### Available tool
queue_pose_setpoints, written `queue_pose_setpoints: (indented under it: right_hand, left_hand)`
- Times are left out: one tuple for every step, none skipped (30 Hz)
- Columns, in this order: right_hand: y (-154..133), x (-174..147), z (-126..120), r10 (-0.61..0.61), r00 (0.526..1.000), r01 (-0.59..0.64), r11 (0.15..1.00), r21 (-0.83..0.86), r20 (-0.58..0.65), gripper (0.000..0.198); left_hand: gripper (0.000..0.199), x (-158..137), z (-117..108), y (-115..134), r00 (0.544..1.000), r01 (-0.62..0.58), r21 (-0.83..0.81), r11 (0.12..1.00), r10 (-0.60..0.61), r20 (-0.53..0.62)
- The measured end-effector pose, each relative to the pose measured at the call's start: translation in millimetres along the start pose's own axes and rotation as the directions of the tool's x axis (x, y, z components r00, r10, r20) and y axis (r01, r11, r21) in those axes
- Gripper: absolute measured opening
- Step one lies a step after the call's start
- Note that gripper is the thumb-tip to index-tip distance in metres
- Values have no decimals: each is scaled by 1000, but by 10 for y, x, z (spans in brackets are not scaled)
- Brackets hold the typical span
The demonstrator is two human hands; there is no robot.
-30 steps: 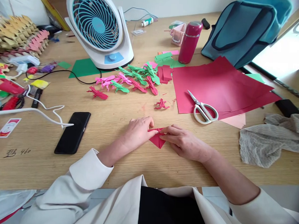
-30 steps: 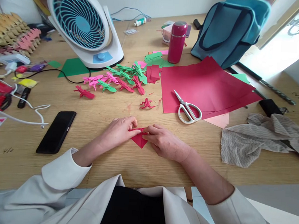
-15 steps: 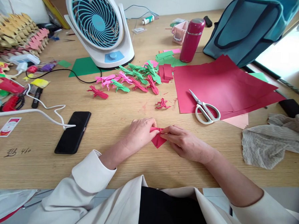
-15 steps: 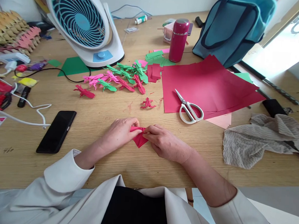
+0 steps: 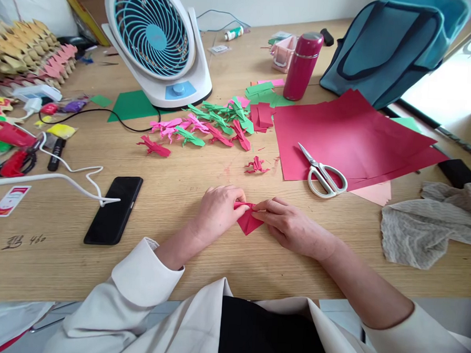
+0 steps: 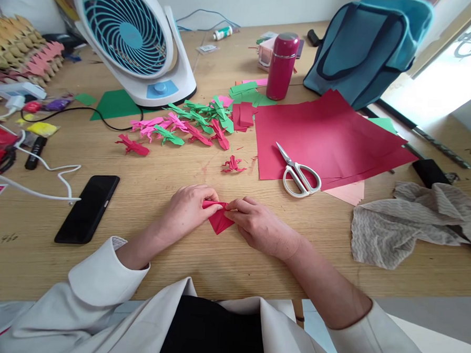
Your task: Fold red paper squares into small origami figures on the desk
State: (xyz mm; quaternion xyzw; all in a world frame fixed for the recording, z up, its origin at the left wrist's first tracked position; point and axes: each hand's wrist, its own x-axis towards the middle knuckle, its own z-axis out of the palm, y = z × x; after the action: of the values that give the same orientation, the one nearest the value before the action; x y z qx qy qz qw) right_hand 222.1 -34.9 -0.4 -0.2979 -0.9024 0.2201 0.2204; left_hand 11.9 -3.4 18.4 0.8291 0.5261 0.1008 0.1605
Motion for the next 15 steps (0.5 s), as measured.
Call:
queue_pose_setpoints:
  right_hand:
    - [0,0,-1,0,1000,0,1000,-1,-2,37]
    - [0,1,-1,1,1000,-1,1000,-2,-4,37]
    - [0,1,-1,1,1000,-1,1000,-3,-4,36]
    - [0,0,-1,1,1000,-1,1000,-6,-2,36]
    - [0,-1,0,1,1000,-1,1000,-10,0,35]
    - [1,-2,1,1,1000,-1,1000,-15,2,35]
    - [3,-5,2,0,1000,0,1000,-21,3,35]
    - [6,-8,3,-2,1000,2,1000,-26,5,35]
    - [10,-11,5,-5,1000,5,999,-32,5,34]
    - [13,-14,6,-7,1000,7,999,-37,5,34]
    - [17,-17,6,-10,1000,10,999,-42,6,34]
    - [19,-19,7,-11,1000,12,999,-48,7,34]
    - [21,-19,7,-11,1000,12,999,-53,7,34]
    - [21,-19,7,-10,1000,11,998,-57,9,34]
    - [21,-17,7,-8,1000,9,998,-61,9,34]
  left_hand:
    - [8,-6,5,-5,1000,-6,-2,1000,6,-8]
    - [9,-14,9,-9,1000,-14,-2,1000,14,-18]
    - [9,-21,14,-10,999,-21,-1,1000,21,-27]
    - [10,-30,18,-10,999,-30,0,1000,30,-35]
    - [10,-38,22,-8,998,-39,-1,999,39,-41]
    - [10,-47,25,-6,998,-49,-7,999,48,-48]
    - [10,-57,28,-5,997,-57,-19,998,56,-52]
    - [9,-67,31,-5,997,-64,-38,997,62,-56]
    - [9,-79,34,-9,996,-72,-64,995,68,-61]
    - [8,-91,38,-16,995,-79,-96,992,72,-67]
    - [8,-105,43,-26,994,-86,-131,988,77,-73]
    - [9,-119,48,-38,993,-95,-168,981,83,-78]
    - [11,-133,54,-53,993,-105,-204,973,90,-82]
    - [12,-146,61,-67,992,-112,-238,965,95,-84]
    - [13,-157,68,-80,992,-117,-267,957,97,-85]
